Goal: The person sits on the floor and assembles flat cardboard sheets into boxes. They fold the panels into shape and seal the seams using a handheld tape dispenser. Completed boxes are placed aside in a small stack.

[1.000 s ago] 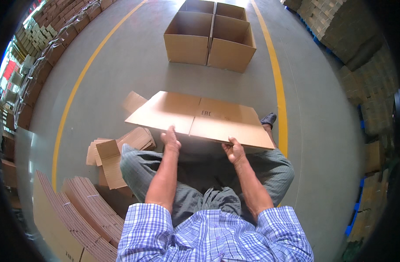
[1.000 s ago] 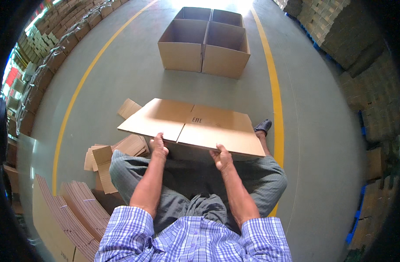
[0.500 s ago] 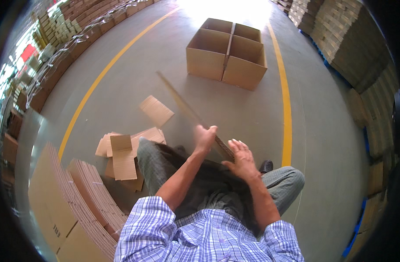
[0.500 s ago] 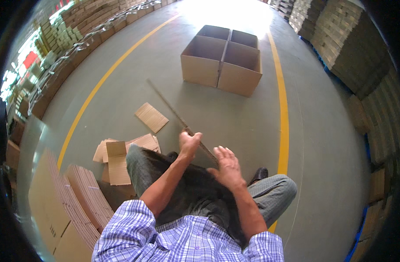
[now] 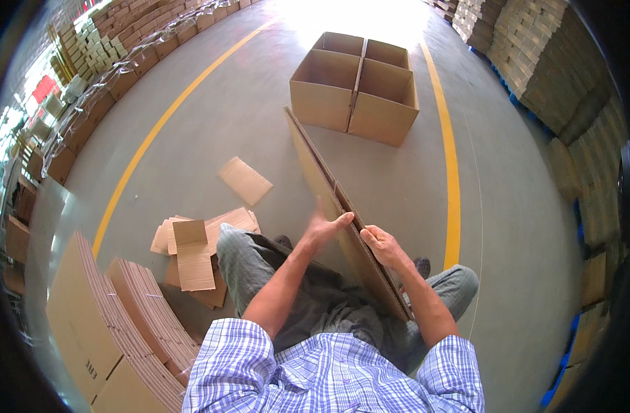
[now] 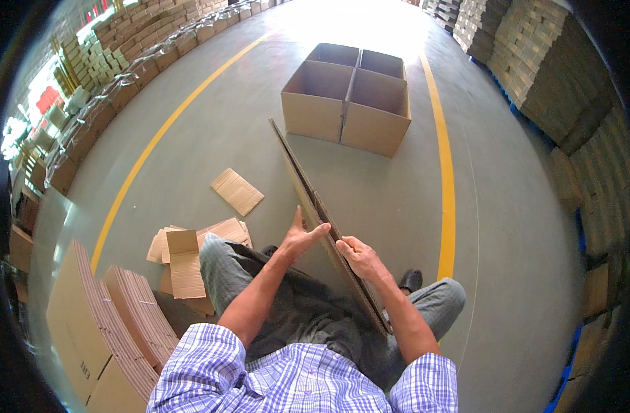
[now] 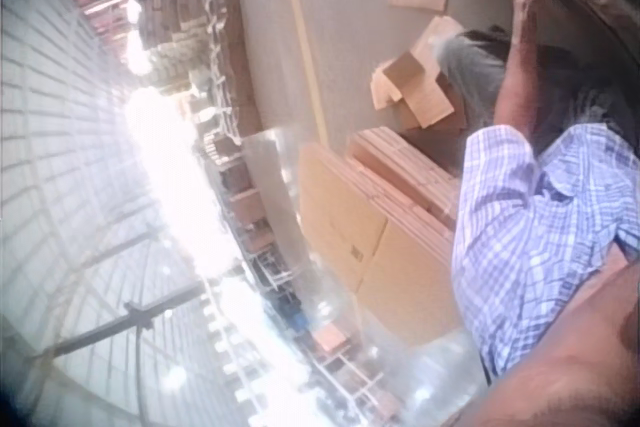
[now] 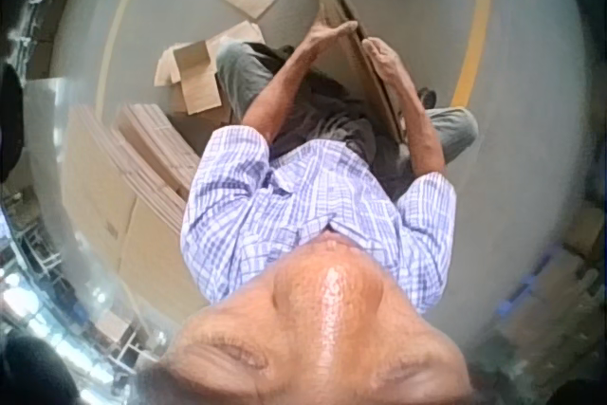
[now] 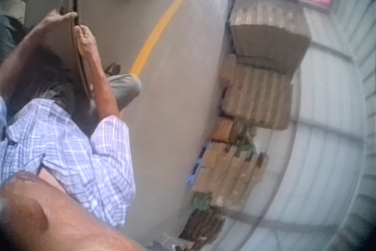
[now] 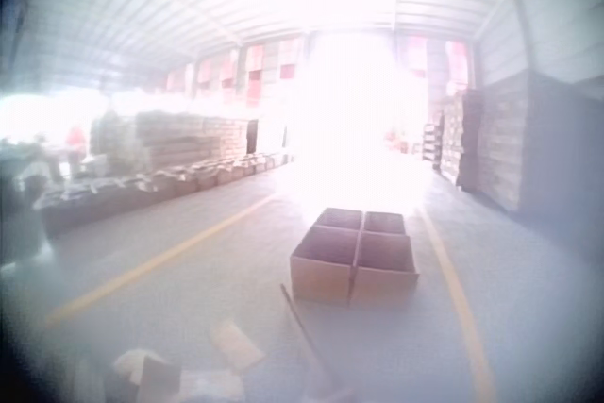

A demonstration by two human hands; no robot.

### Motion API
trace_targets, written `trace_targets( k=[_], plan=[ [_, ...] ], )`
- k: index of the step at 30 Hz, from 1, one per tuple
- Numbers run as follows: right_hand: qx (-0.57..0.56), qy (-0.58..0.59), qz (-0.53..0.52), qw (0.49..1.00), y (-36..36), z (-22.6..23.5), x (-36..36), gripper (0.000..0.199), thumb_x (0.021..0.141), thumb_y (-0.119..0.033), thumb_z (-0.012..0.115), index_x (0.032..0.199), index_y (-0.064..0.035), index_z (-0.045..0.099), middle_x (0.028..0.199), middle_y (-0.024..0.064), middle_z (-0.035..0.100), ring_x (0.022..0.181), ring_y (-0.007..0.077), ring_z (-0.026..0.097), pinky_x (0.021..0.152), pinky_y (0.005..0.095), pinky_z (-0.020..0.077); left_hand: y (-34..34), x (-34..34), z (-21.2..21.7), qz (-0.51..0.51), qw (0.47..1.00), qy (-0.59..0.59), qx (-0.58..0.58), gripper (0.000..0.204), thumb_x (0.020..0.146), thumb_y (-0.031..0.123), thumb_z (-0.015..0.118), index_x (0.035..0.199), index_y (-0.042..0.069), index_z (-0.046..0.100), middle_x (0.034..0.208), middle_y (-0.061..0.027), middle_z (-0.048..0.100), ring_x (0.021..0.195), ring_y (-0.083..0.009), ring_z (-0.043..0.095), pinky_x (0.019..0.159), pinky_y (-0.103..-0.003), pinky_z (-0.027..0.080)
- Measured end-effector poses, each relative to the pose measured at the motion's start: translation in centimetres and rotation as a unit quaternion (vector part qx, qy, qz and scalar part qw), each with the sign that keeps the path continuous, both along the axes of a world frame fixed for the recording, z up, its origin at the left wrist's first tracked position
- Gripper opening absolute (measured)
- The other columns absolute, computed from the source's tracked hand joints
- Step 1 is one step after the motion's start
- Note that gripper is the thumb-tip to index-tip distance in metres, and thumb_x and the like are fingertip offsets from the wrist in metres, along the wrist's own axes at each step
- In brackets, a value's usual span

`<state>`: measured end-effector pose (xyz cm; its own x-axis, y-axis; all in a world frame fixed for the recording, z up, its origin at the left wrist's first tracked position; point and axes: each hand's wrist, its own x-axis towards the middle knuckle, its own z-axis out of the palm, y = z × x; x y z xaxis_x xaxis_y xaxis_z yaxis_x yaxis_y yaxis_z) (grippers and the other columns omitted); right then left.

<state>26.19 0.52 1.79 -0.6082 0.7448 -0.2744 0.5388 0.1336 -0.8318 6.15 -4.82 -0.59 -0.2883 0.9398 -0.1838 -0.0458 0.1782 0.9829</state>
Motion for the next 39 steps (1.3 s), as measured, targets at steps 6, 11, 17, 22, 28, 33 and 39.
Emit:
trace_targets(
  k=[6, 11, 17, 22, 28, 33, 39],
  plan=[
    [0.228, -0.134, 0.018, 0.964, 2.0, 0.4, 1.8, 0.038, 0.092, -0.019, 0.053, 0.127, -0.0042, 0.054, 0.108, 0.0270, 0.064, 0.098, 0.0420, 0.063, 0.086, 0.0477, 0.0485, -0.4, -1.6, 1.1, -0.057, 0.990, 0.053, -0.115, 0.090, 0.075, 0.014, 0.060, 0.152, 0.010, 0.015, 0.109, -0.0196, 0.060, 0.087, -0.0250, 0.064, 0.064, -0.034, 0.056],
    [0.365, -0.069, -0.133, 0.919, 5.9, 1.4, 5.9, 0.051, 0.088, -0.015, 0.053, 0.135, 0.0030, 0.043, 0.110, 0.0305, 0.061, 0.103, 0.0446, 0.060, 0.092, 0.0477, 0.0475, -1.6, -2.2, -0.1, -0.073, 0.994, 0.069, 0.034, 0.074, 0.076, -0.007, 0.048, 0.147, 0.010, 0.034, 0.104, -0.0140, 0.062, 0.082, -0.0205, 0.064, 0.060, -0.031, 0.055],
    [0.304, -0.124, -0.296, 0.897, 9.4, 2.9, 14.2, 0.079, 0.078, -0.015, 0.058, 0.148, -0.0017, 0.022, 0.134, 0.0307, 0.046, 0.125, 0.0441, 0.045, 0.105, 0.0444, 0.0383, -0.9, -7.8, 0.6, -0.002, 0.987, 0.158, 0.026, 0.054, 0.072, -0.005, 0.053, 0.125, 0.003, 0.059, 0.113, -0.0172, 0.065, 0.084, -0.0186, 0.065, 0.071, -0.027, 0.054],
    [0.365, -0.383, -0.300, 0.794, 9.9, 0.0, 17.6, 0.085, 0.072, -0.012, 0.064, 0.148, -0.0073, 0.028, 0.149, 0.0218, 0.033, 0.142, 0.0388, 0.022, 0.113, 0.0464, 0.0281, 2.3, -15.1, -0.7, 0.139, 0.868, 0.473, 0.057, 0.037, 0.080, 0.004, 0.051, 0.115, 0.002, 0.062, 0.096, -0.0199, 0.070, 0.087, -0.0301, 0.069, 0.078, -0.039, 0.053],
    [0.289, -0.343, -0.227, 0.864, 12.9, -0.9, 18.2, 0.038, 0.073, -0.009, 0.064, 0.111, -0.0070, 0.058, 0.100, 0.0217, 0.066, 0.098, 0.0406, 0.062, 0.087, 0.0465, 0.0496, 2.2, -10.2, -2.0, 0.155, 0.830, 0.524, 0.115, 0.103, 0.072, 0.010, 0.060, 0.149, -0.003, -0.008, 0.130, -0.0357, 0.047, 0.109, -0.0383, 0.057, 0.094, -0.044, 0.046],
    [0.300, -0.297, -0.213, 0.881, 11.2, 0.3, 18.0, 0.033, 0.071, -0.007, 0.063, 0.104, -0.0098, 0.058, 0.094, 0.0202, 0.068, 0.094, 0.0417, 0.063, 0.081, 0.0471, 0.0508, -2.0, -0.9, -3.5, 0.045, 0.991, 0.118, -0.053, 0.097, 0.069, 0.002, 0.052, 0.153, 0.001, 0.003, 0.136, -0.0212, 0.043, 0.117, -0.0249, 0.047, 0.100, -0.029, 0.038],
    [0.145, -0.309, -0.076, 0.937, 5.3, 4.1, 20.0, 0.085, 0.069, -0.014, 0.067, 0.145, -0.0084, 0.031, 0.114, 0.0251, 0.063, 0.108, 0.0383, 0.061, 0.092, 0.0423, 0.0500, -0.4, -4.7, -1.4, -0.031, 0.991, 0.125, -0.031, 0.095, 0.069, 0.002, 0.052, 0.151, -0.004, 0.005, 0.145, -0.0284, 0.037, 0.133, -0.0319, 0.041, 0.107, -0.029, 0.033]
  ],
)
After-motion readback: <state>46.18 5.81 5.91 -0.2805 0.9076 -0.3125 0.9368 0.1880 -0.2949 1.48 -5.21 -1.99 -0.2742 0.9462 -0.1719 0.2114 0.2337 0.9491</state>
